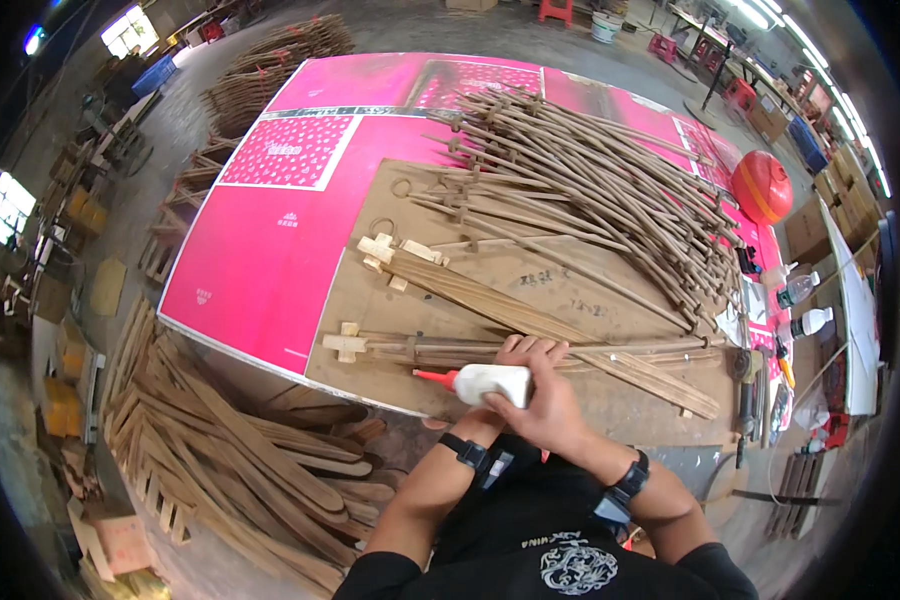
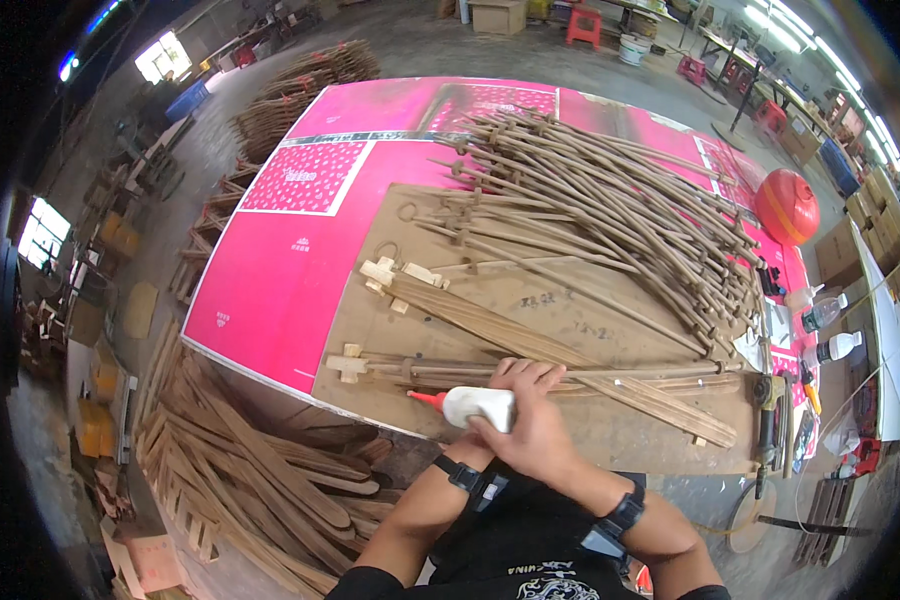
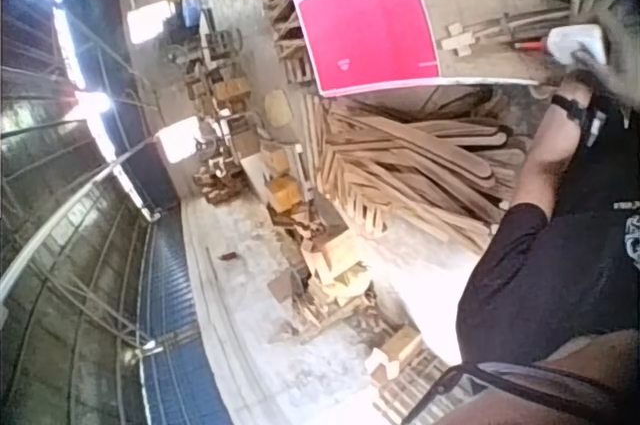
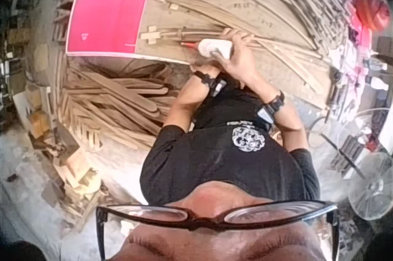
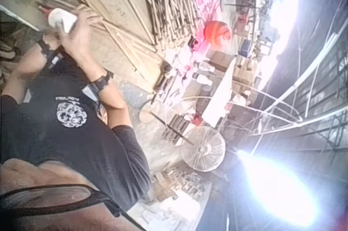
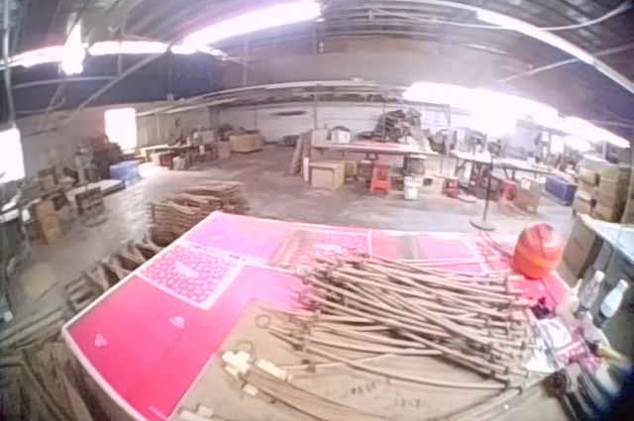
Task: Applying glue and using a nail gun and hammer to assemble curved wooden slats for furniture manufacturing.
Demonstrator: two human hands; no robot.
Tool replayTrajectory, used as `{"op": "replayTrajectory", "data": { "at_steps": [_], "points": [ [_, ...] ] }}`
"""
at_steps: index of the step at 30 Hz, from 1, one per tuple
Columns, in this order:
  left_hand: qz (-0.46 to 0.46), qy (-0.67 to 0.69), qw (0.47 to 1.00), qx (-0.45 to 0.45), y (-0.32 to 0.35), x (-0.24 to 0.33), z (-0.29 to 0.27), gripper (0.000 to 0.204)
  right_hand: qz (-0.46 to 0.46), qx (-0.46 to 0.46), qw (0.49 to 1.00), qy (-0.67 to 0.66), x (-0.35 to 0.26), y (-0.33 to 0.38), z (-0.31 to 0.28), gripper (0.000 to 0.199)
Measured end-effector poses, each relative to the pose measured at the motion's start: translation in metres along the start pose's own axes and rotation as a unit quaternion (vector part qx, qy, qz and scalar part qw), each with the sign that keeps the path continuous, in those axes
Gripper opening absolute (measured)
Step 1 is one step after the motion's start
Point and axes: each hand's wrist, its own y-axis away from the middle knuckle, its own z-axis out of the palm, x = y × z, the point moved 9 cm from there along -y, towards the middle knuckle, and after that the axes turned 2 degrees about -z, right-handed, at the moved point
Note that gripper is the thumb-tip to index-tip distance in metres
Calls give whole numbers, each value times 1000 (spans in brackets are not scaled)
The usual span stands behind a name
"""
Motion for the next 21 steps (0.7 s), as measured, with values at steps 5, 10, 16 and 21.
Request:
{"op": "replayTrajectory", "data": {
  "at_steps": [5,10,16,21],
  "points": [
    [42,-21,994,103,-1,0,-3,52,204,66,903,-371,60,39,-49,54],
    [21,-3,997,76,-1,-3,2,44,143,166,838,-499,75,83,-123,87],
    [11,-38,998,51,-10,5,1,33,195,68,877,-434,105,130,-138,73],
    [10,-47,998,37,-11,7,2,26,210,95,926,-299,142,160,-128,73]
  ]
}}
